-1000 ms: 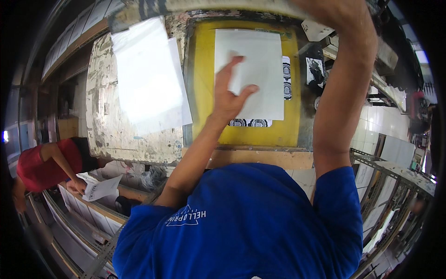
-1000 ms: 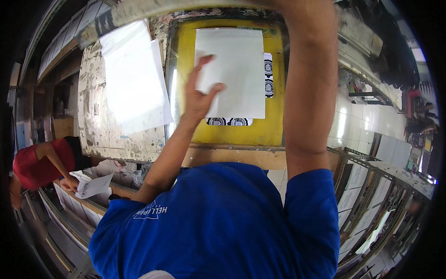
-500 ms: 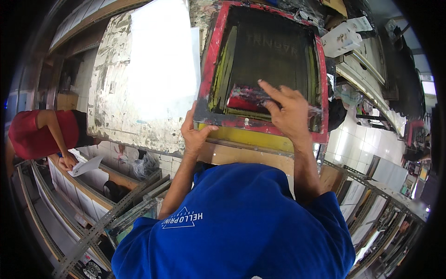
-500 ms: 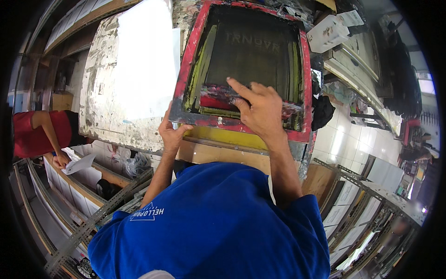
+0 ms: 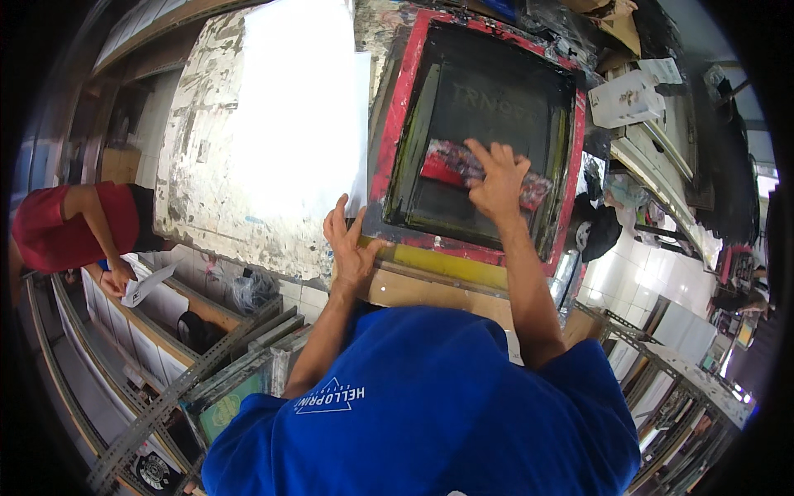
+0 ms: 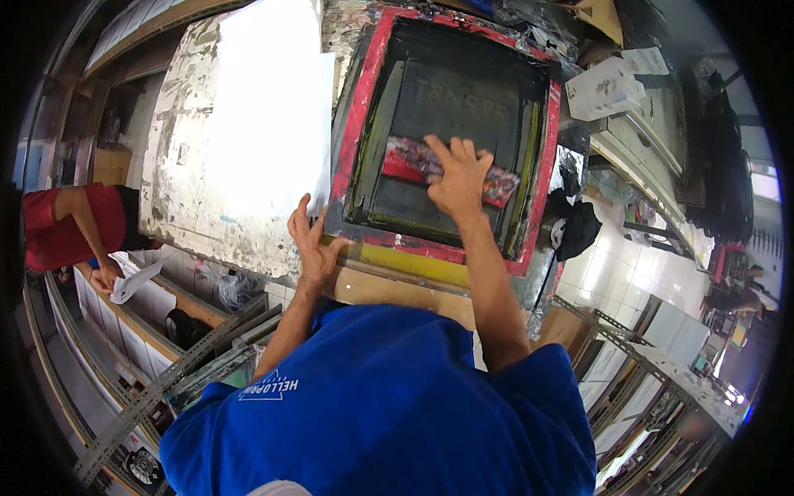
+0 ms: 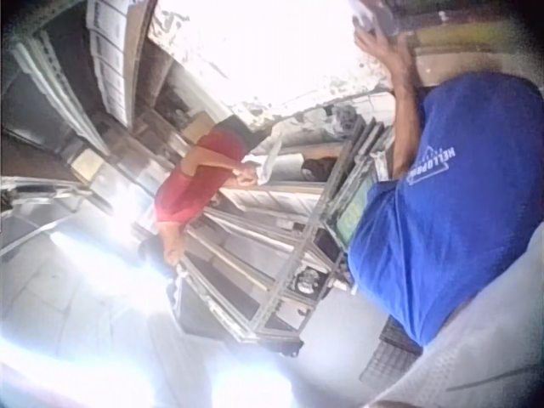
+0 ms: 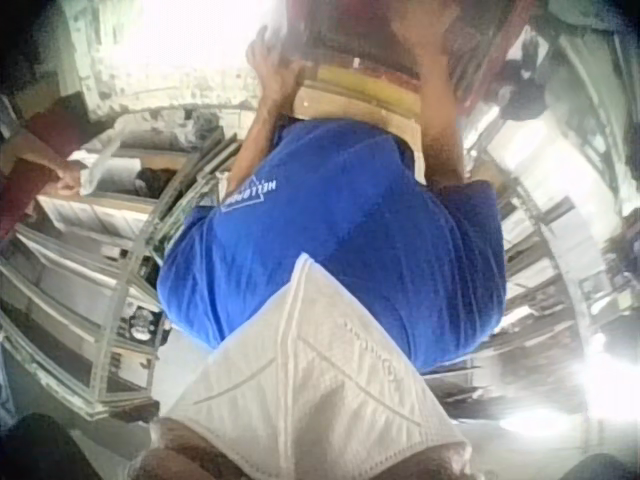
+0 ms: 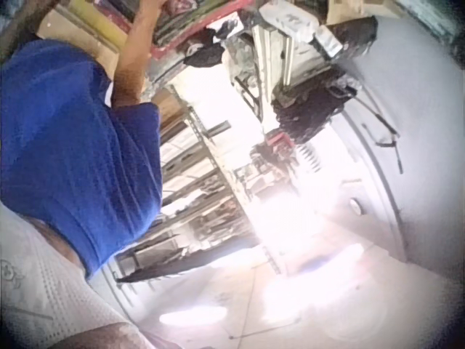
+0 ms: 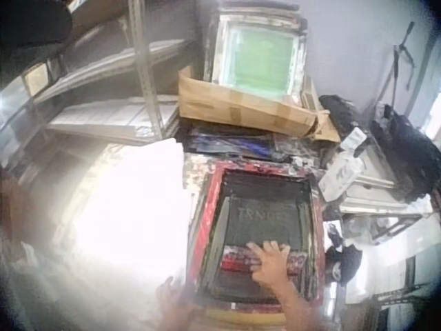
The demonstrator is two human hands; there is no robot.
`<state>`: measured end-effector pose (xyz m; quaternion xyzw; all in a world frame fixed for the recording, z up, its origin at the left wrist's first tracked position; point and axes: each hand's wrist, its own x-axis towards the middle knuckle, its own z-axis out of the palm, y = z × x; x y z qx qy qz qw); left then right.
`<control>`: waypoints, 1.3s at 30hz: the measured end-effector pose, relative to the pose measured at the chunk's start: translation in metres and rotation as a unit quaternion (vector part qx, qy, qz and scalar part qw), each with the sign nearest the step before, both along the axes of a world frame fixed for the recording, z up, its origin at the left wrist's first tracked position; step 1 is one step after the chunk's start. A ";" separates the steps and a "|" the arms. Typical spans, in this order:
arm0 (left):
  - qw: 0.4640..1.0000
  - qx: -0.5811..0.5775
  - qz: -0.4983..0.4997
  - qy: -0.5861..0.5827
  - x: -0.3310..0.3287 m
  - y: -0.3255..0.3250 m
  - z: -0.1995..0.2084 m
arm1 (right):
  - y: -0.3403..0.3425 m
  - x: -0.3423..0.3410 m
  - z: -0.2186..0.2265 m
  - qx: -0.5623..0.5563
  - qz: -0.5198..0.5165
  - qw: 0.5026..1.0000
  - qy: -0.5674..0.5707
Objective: The person performs screen printing by placing a sheet of paper under a screen, lowering the screen, and using a squeegee to spread ink over the design before lifting the screen and repeating the process.
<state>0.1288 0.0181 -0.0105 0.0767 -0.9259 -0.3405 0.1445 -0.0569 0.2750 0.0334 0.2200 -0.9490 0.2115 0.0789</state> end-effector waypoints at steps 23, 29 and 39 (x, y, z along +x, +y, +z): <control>0.999 0.034 -0.011 0.021 0.004 -0.005 -0.006 | 0.017 -0.295 -0.017 -0.008 0.028 0.994 0.106; 0.999 0.037 -0.018 0.025 0.008 -0.006 -0.007 | 0.015 -0.269 0.029 -0.046 -0.024 0.999 0.010; 0.981 0.142 0.010 0.129 -0.001 0.004 0.008 | 0.039 -0.073 0.104 -0.356 -0.038 0.909 -0.213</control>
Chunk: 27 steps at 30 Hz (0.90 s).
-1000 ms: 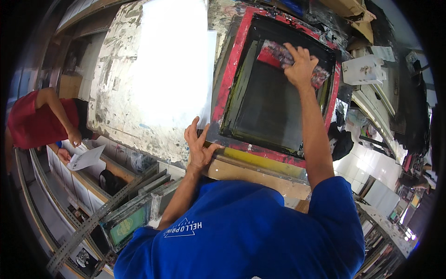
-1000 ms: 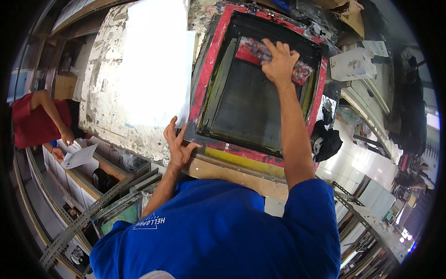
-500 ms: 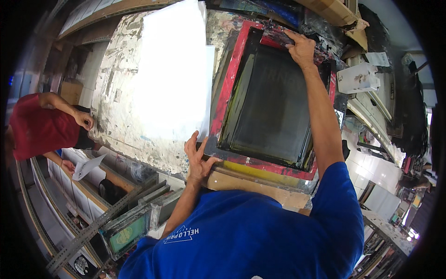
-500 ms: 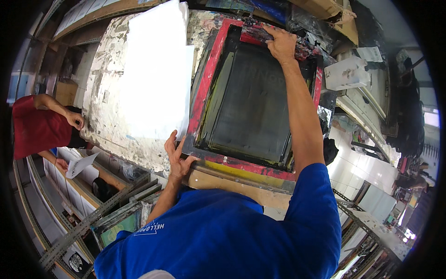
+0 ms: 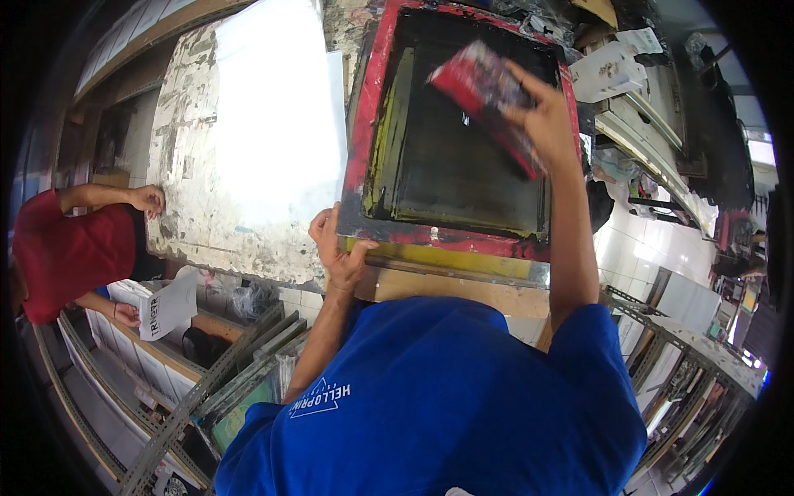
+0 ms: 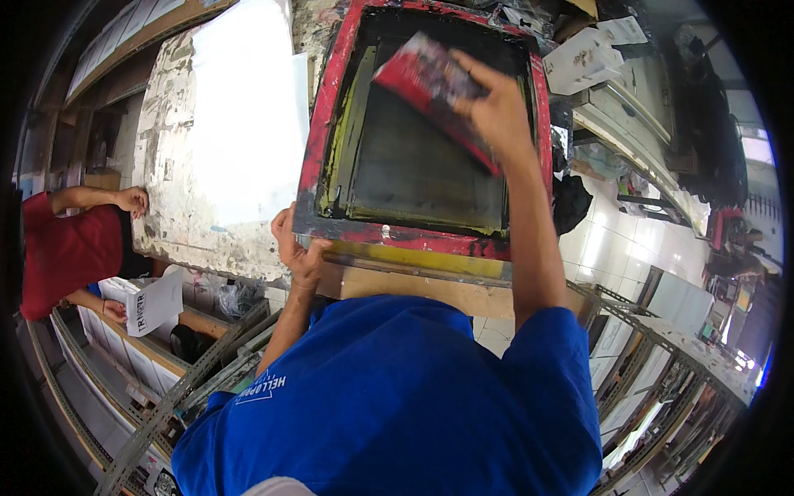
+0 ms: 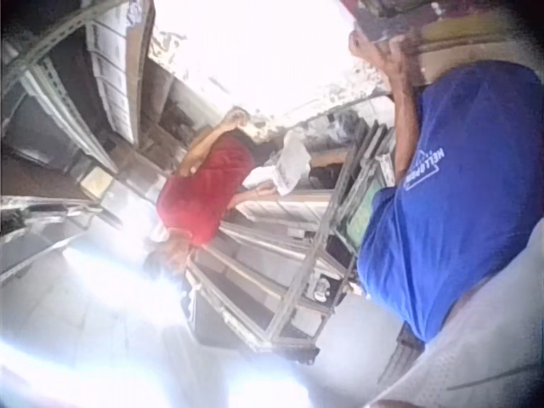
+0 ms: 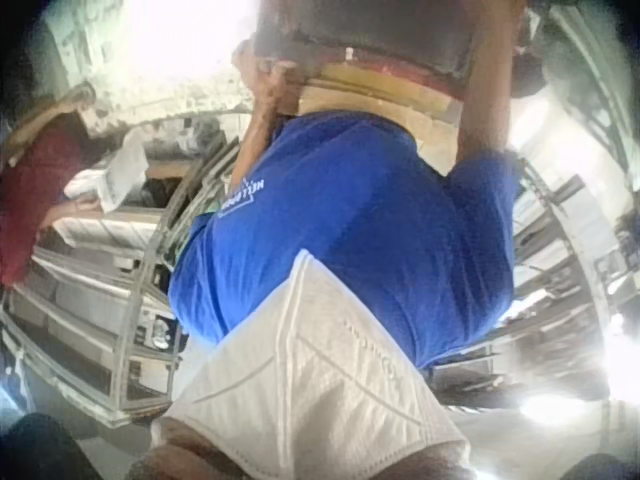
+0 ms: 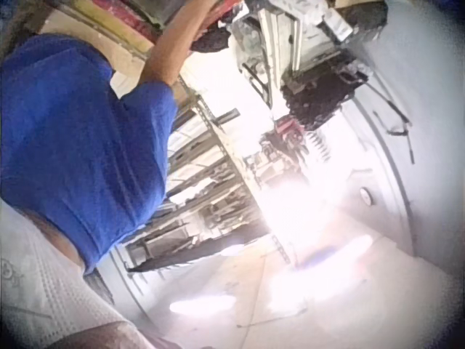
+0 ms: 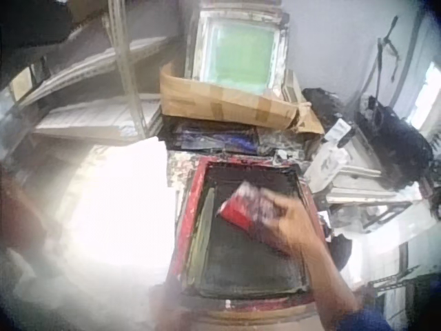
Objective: The person performs screen printing by placing a sheet of paper under a screen, lowering the screen, and using a squeegee to spread ink over the design before lifting the screen and repeating the process.
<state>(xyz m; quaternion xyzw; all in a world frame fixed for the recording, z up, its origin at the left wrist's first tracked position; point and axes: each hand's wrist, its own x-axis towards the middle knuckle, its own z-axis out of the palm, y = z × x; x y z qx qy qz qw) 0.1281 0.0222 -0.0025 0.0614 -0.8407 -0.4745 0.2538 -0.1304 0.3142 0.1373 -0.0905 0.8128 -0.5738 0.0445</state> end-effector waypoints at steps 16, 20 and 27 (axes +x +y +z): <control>0.918 0.232 0.015 0.322 -0.208 0.020 0.133 | -0.043 0.041 0.217 0.243 0.033 0.885 0.397; 0.990 0.129 -0.006 0.056 -0.304 0.025 0.064 | -0.041 0.016 0.255 0.222 0.073 0.924 0.303; 0.945 -0.280 -0.060 -0.157 -0.386 0.035 -0.044 | -0.042 -0.005 0.264 0.232 0.065 0.900 0.363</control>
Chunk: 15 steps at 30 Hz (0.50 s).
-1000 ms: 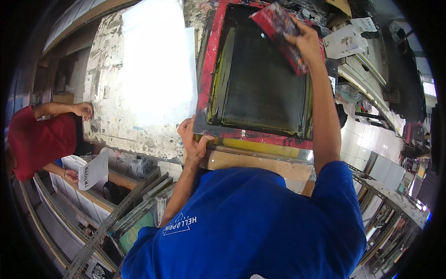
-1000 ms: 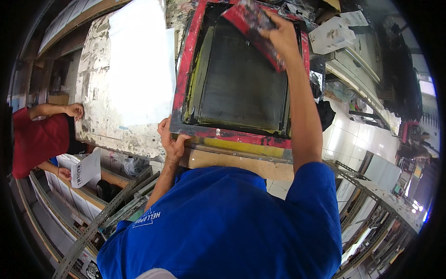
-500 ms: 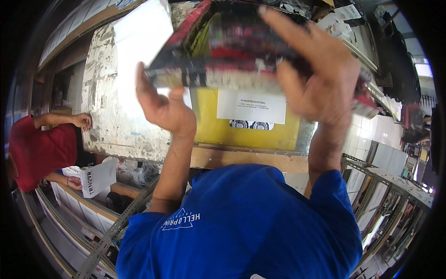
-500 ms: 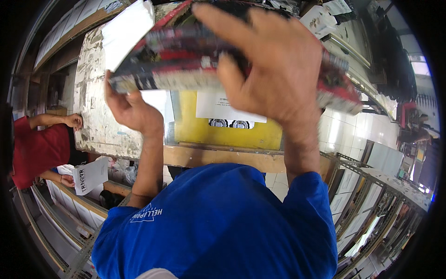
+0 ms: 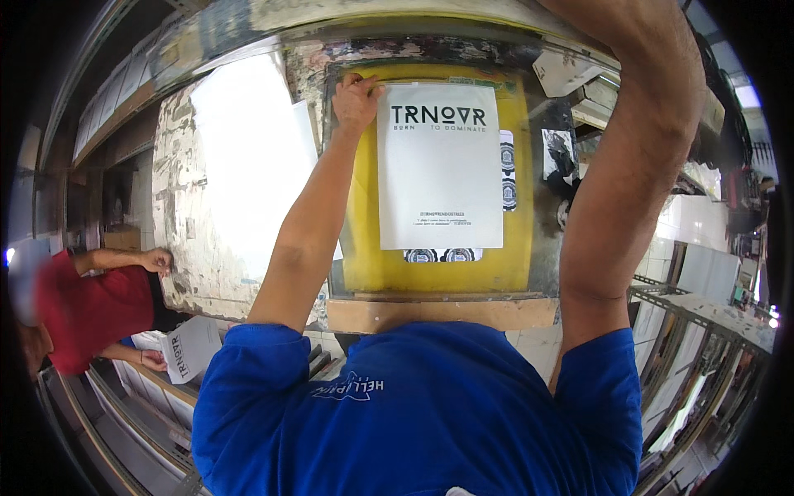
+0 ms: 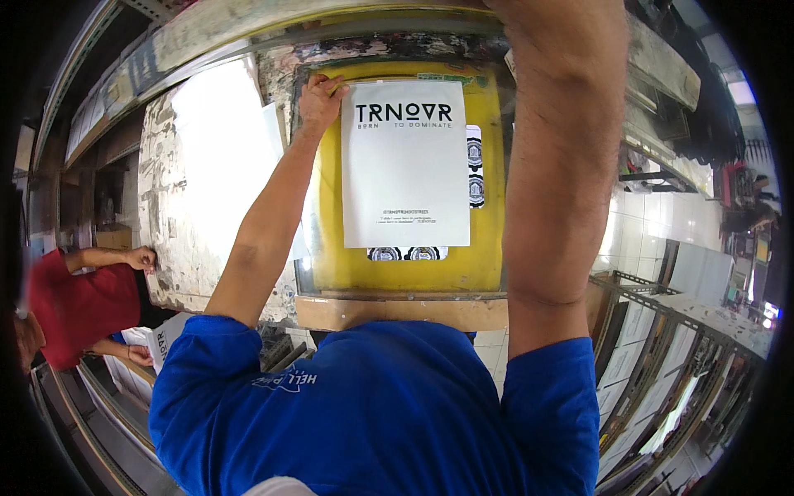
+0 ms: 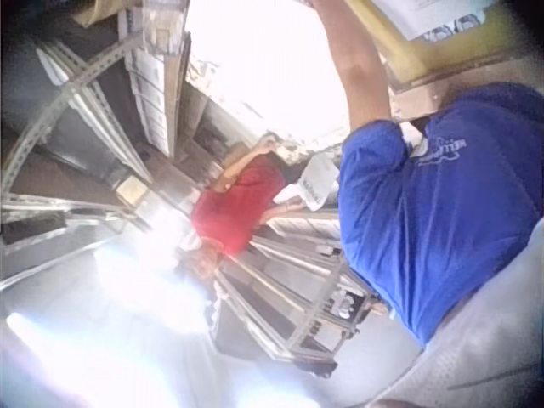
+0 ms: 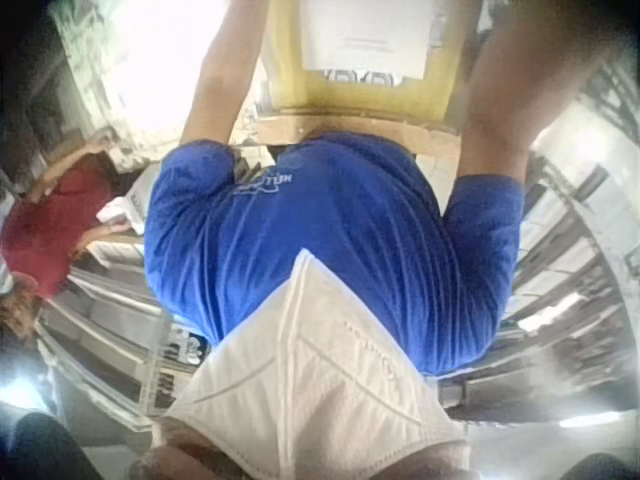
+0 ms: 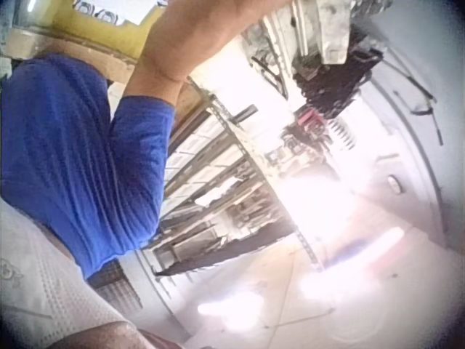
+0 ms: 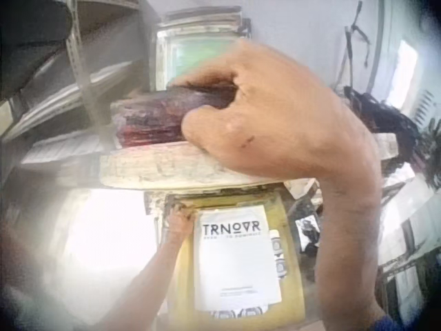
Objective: The person performs screen printing by placing a sheet of paper under a screen, lowering the screen, and using a squeegee to spread ink over the design before lifting the screen and repeating the process.
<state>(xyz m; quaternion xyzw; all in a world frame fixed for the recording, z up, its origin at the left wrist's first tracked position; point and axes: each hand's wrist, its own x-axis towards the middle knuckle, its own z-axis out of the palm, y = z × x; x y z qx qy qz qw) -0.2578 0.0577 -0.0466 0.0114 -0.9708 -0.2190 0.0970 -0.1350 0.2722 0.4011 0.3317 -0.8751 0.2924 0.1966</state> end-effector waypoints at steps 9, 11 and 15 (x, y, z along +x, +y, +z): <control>0.976 0.216 0.001 -0.038 -0.008 -0.001 0.015 | 0.010 -0.001 0.008 -0.042 0.074 0.994 -0.072; 0.975 0.219 -0.019 -0.019 -0.001 0.002 0.035 | 0.010 -0.004 0.005 -0.041 0.066 0.994 -0.079; 0.940 0.320 -0.022 0.115 0.042 -0.014 0.072 | -0.017 0.002 0.021 0.047 -0.076 0.988 -0.126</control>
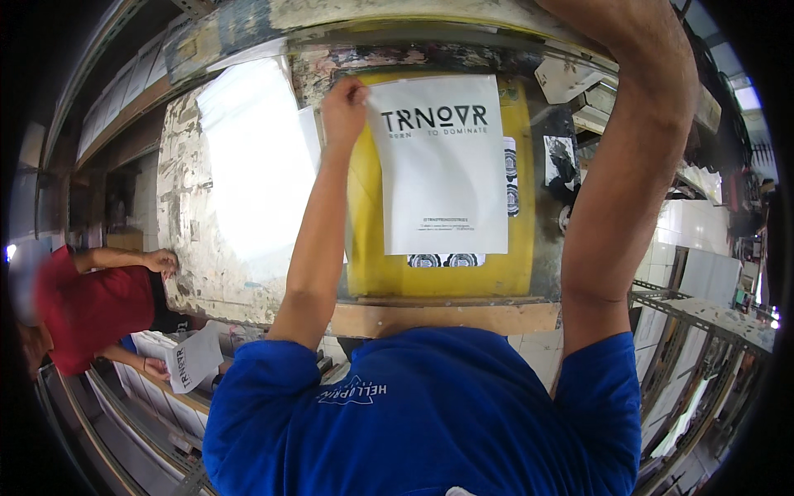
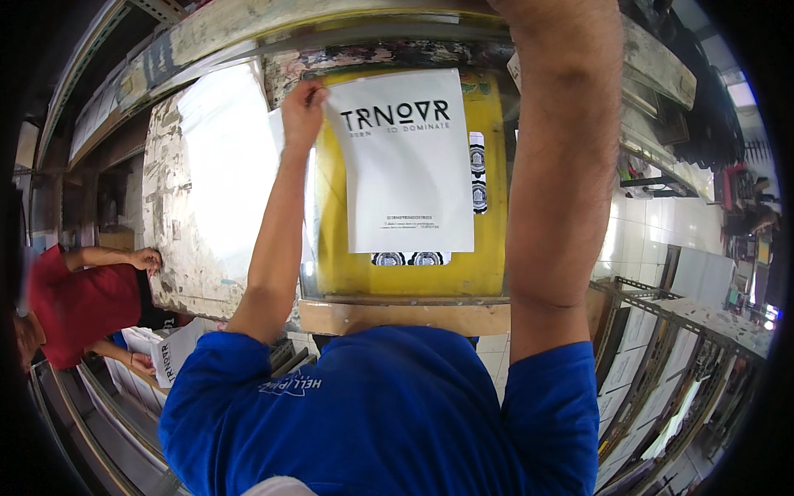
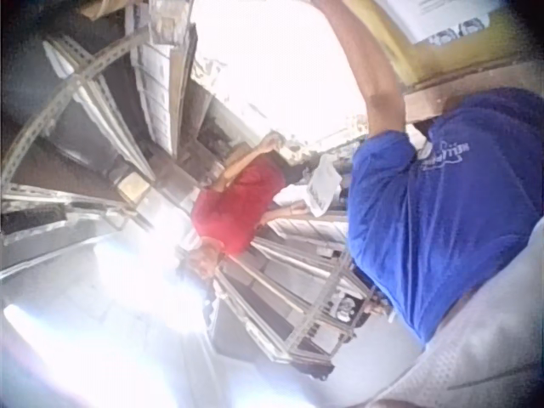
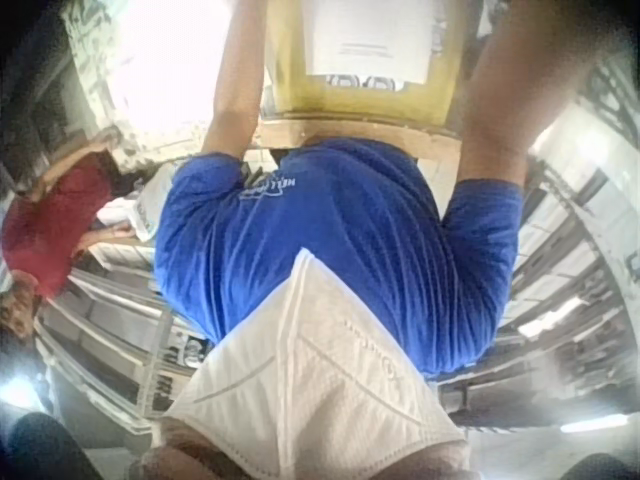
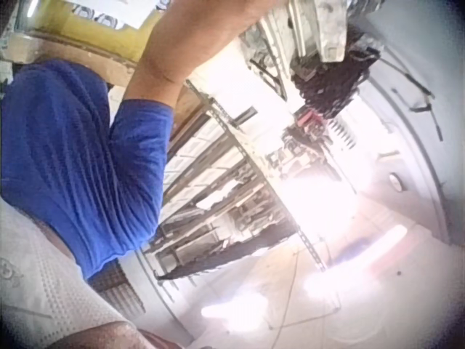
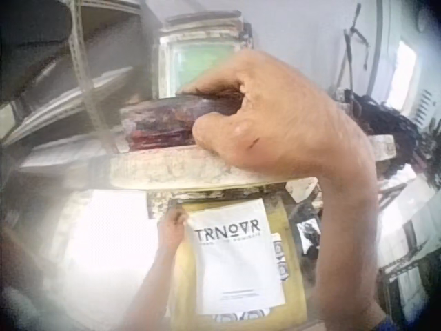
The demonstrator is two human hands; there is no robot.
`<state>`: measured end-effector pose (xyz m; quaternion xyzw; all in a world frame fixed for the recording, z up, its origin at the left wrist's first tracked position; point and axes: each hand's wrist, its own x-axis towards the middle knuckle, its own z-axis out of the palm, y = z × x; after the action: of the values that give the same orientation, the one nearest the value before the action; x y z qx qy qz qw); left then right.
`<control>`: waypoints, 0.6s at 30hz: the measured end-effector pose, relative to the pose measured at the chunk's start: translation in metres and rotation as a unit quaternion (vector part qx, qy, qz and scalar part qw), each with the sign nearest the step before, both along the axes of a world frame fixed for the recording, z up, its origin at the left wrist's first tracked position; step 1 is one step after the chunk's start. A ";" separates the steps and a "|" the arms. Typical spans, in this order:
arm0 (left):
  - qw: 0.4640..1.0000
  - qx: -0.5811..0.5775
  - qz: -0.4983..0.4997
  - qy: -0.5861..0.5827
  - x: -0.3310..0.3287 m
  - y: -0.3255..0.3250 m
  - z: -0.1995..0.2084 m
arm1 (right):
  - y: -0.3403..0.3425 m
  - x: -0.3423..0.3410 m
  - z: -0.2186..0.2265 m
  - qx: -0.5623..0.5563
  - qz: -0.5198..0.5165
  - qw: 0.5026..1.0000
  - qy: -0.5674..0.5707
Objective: The person performs screen printing by placing a sheet of paper under a screen, lowering the screen, and using a squeegee to spread ink over the design before lifting the screen and repeating the process.
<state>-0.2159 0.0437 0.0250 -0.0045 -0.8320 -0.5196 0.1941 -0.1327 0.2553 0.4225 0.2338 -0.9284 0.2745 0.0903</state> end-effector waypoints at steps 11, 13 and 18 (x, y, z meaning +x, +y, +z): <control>0.967 0.148 0.206 -0.030 0.142 -0.203 -0.002 | 0.013 -0.010 -0.036 -0.027 0.076 0.973 0.217; 0.953 0.157 0.258 -0.007 0.173 -0.241 -0.010 | 0.007 -0.008 -0.034 -0.033 0.060 0.977 0.202; 0.913 0.124 0.388 0.000 0.240 -0.335 -0.034 | -0.009 0.005 -0.033 -0.003 -0.021 0.984 0.177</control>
<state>0.0243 -0.2918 -0.0092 0.3430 -0.6969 -0.5027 0.3795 -0.1279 0.2467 0.3891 0.2593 -0.9016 0.2291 0.2597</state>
